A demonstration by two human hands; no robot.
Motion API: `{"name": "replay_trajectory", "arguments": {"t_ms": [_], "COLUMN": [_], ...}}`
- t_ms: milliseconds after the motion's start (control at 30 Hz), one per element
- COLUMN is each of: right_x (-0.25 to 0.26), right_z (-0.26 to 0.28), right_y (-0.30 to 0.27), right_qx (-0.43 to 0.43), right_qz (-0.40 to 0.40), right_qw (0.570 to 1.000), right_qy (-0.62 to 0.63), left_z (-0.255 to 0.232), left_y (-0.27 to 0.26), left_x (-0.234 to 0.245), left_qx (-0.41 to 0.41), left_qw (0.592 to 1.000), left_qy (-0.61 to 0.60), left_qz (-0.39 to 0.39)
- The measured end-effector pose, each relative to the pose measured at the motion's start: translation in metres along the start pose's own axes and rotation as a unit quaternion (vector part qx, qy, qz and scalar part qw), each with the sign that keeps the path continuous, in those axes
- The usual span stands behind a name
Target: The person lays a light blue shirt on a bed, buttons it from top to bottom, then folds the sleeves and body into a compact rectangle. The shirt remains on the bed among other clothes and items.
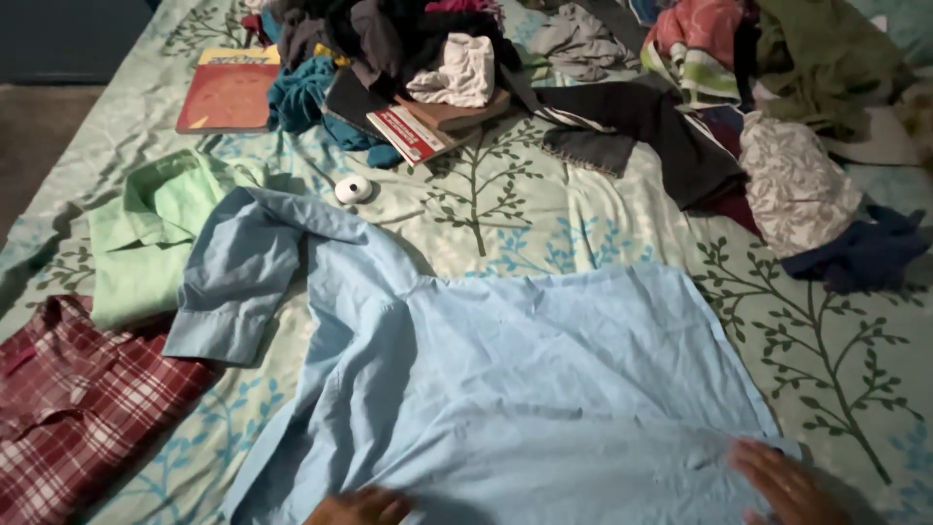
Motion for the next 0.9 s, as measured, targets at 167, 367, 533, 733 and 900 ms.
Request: {"name": "replay_trajectory", "arguments": {"t_ms": [167,367,533,733,900], "right_x": [0.136,0.113,0.096,0.114,0.080], "right_z": [0.084,0.105,-0.002,-0.129,-0.193], "right_y": [0.201,0.354,0.329,0.246,0.211], "right_qx": [-0.065,-0.032,-0.084,-0.296,-0.464], "right_qz": [-0.144,-0.120,-0.088,-0.144,-0.029], "right_qw": [0.982,0.991,0.992,0.943,0.847], "right_qy": [0.102,0.046,0.037,-0.040,0.258], "left_z": [-0.078,-0.052,-0.007,0.006,0.002], "left_y": [0.184,0.285,0.286,0.286,0.303], "left_x": [0.198,0.183,0.156,0.155,0.169], "left_qx": [0.000,0.034,0.092,0.124,0.108], "left_qw": [0.998,0.990,0.991,0.986,0.994], "left_qy": [-0.037,-0.008,0.004,0.041,-0.013], "left_qz": [-0.044,-0.135,-0.099,-0.104,-0.026]}}
Point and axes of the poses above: each hand's wrist, its own y-axis towards the middle knuckle, its own x-axis out of the back of the hand, z = x × y, the point moved 8 cm from there along y, towards the middle knuckle, and after that the axes turned 12 degrees about z, right-handed, at the moved point
